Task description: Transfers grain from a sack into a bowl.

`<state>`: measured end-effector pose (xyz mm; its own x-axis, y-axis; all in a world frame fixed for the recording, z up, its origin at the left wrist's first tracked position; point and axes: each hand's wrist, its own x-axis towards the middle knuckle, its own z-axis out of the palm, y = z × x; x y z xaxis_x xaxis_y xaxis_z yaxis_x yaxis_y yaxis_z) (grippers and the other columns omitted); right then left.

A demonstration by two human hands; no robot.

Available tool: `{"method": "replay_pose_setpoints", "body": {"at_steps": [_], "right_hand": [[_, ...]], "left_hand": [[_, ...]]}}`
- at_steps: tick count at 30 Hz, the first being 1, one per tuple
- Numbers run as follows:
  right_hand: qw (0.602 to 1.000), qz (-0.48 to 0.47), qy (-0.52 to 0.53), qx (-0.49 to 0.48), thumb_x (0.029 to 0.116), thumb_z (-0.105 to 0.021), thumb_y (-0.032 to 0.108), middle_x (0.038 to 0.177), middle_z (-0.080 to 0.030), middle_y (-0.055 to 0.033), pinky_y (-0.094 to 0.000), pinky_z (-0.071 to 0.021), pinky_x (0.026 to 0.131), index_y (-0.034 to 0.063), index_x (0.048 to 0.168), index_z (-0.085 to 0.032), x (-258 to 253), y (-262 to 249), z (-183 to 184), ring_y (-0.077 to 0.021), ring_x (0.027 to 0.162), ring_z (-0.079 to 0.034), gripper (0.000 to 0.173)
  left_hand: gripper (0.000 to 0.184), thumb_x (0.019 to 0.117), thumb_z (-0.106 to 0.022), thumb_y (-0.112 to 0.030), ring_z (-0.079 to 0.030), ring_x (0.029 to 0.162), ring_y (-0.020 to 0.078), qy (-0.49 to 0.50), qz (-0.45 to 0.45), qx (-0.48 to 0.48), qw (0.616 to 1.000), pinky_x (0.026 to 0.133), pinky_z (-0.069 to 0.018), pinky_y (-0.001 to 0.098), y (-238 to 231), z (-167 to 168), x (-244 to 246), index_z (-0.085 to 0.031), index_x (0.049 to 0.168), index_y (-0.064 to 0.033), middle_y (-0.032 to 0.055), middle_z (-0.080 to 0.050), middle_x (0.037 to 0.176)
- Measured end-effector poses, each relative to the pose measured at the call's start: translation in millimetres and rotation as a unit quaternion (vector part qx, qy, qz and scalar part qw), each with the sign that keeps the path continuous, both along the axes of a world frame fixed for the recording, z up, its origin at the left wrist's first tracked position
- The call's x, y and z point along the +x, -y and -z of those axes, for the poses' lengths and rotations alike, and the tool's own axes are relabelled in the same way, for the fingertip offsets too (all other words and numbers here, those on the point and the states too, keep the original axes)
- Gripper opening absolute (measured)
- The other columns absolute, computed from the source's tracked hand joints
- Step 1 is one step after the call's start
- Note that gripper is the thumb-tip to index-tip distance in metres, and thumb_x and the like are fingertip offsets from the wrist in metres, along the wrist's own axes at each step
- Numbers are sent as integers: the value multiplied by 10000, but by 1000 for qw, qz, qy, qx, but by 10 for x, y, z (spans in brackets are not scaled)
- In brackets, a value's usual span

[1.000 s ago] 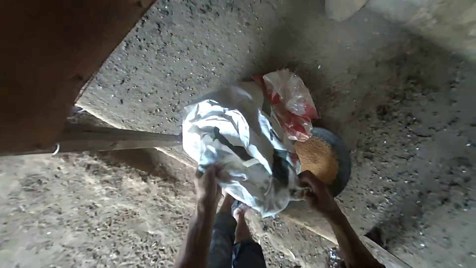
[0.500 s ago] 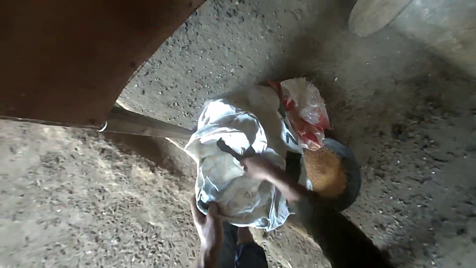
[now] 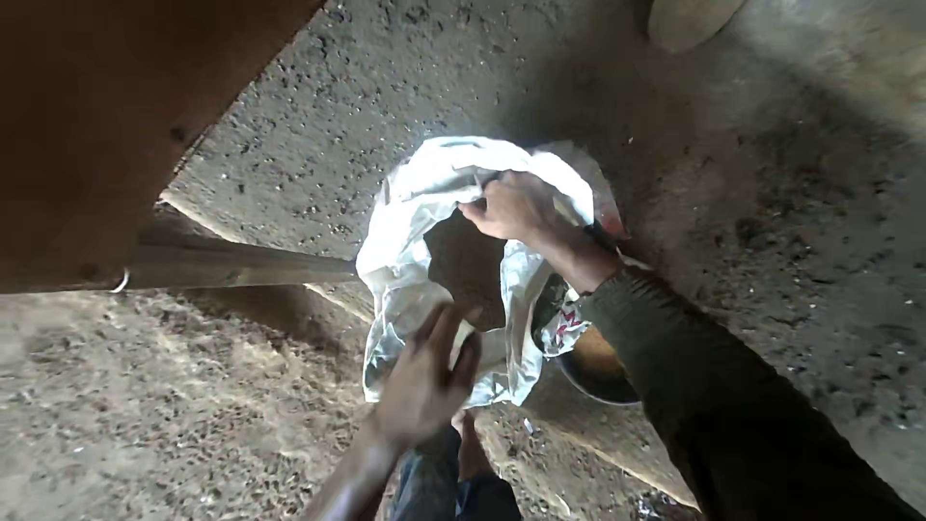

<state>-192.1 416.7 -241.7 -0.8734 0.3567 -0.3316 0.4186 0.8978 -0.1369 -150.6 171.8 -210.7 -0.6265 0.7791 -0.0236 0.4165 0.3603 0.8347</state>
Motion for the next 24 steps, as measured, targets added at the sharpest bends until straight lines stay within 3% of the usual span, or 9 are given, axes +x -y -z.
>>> {"method": "replay_pose_setpoints", "body": {"at_steps": [2,5,8,13,17,18,20,22,24], "right_hand": [[998,-40,-46,-2,941,-525,695,915,-693,-203,-596,-549,698,49,869,-710,136,-69,113,-402,908,-695,677],[991,-48,120,-19,967,-637,505,1339,-613,-199,-593,-510,970,47,1201,-700,174,-231,39,-393,1287,-561,518],[992,-50,105,57,961,-610,53,1487,-475,-259,-561,-428,1090,-66,1327,-605,544,-266,451,-434,1388,-446,385],[984,104,116,-91,1042,-499,66,1614,-418,-93,-551,-415,1134,186,1575,-419,1057,-661,701,-327,1441,-455,552],[979,54,194,-22,952,-652,83,1317,-606,-280,-637,-411,1062,-46,1260,-653,899,-682,628,-469,1256,-550,333],[980,45,191,-31,944,-677,94,1225,-644,-285,-650,-443,1012,-46,1156,-700,803,-590,557,-477,1183,-590,255],[983,7,149,-105,960,-642,99,1197,-671,-225,-599,-521,939,18,1164,-706,660,-354,576,-416,1139,-638,229],[961,-43,165,-216,1019,-547,85,1366,-594,-207,-540,-467,1062,27,1343,-615,537,-169,738,-378,1300,-556,337],[936,-11,229,-267,1020,-554,110,1428,-551,-232,-578,-426,1103,7,1401,-568,527,-182,942,-396,1349,-517,395]], "left_hand": [[484,1053,-525,-253,-462,1425,307,-42,64,-129,989,1146,-396,530,-480,348,-455,-491,1515,-114,147,-479,1548],[828,915,-726,-348,-249,1479,522,-201,5,-215,956,990,-312,826,-909,822,-991,-289,1617,-303,163,-219,1675],[928,844,-796,-433,-183,1493,537,-223,-57,-270,935,961,-278,847,-1244,832,-1278,-266,1605,-420,131,-142,1700],[872,876,-785,-435,-138,1523,509,-150,-68,-313,935,889,-441,783,-1505,1180,-1521,-289,1593,-428,94,-101,1715],[1066,811,-818,-180,23,1567,438,-219,31,-294,930,1069,-353,751,-1430,1465,-1078,-170,1651,-284,87,92,1726],[1024,803,-815,-149,59,1574,404,-231,76,-282,928,1166,-148,756,-1371,1546,-945,-231,1644,-195,106,62,1728],[755,894,-732,-196,27,1587,345,-210,192,-321,903,1232,25,662,-1187,1604,-731,-408,1563,-68,123,-50,1726],[607,985,-634,-304,-119,1569,385,-116,284,-409,859,1252,-27,609,-1006,1542,-625,-482,1501,-21,193,-241,1674],[551,1011,-589,-389,-391,1440,438,-6,323,-517,793,1179,-278,614,-875,1429,-563,-568,1401,0,250,-490,1496]]}}
